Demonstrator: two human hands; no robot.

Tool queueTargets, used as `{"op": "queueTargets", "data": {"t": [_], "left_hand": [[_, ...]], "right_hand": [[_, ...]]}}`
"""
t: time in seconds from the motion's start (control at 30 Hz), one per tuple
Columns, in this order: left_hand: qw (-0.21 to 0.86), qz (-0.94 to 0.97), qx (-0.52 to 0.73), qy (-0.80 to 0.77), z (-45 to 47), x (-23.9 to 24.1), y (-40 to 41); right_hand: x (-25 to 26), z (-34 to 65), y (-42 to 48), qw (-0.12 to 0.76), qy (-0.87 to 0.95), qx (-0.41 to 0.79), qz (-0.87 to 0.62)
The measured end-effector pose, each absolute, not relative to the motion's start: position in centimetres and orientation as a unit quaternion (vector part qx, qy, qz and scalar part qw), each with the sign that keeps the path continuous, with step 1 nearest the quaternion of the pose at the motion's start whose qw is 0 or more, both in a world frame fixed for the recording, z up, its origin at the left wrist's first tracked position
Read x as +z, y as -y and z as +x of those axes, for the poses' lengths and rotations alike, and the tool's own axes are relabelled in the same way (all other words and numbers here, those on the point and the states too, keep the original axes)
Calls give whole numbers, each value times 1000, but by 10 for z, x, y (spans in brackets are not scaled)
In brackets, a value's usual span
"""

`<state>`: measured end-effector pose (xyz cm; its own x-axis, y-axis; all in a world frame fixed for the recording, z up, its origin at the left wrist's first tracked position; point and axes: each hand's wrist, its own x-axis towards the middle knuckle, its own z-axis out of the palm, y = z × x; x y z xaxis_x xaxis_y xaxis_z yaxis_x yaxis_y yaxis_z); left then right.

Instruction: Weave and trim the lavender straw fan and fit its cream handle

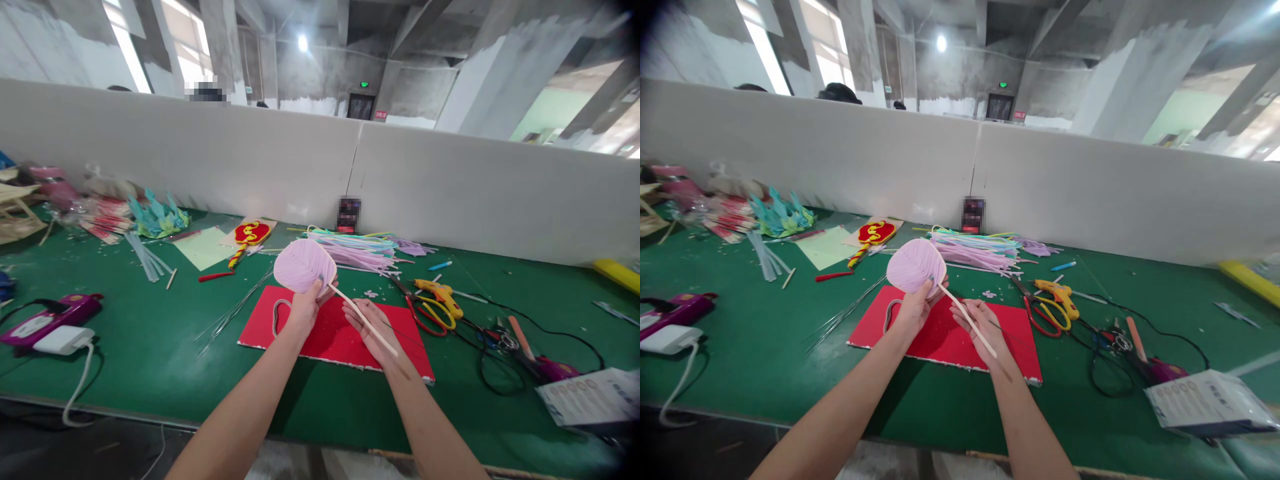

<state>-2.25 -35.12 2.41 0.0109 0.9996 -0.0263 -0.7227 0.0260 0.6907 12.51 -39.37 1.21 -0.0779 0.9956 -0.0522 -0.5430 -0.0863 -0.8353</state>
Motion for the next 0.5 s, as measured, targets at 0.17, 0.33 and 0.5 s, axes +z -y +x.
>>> {"op": "queueTargets", "data": {"t": [0.17,0.33,0.5], "left_hand": [[654,255,655,-280,-25,24,350],[664,264,641,-280,-26,22,349],[675,265,628,-282,-26,17,347]], "right_hand": [[14,123,391,596,341,645,-336],[13,125,393,587,362,638,-342],[17,123,397,582,400,616,-349]]}}
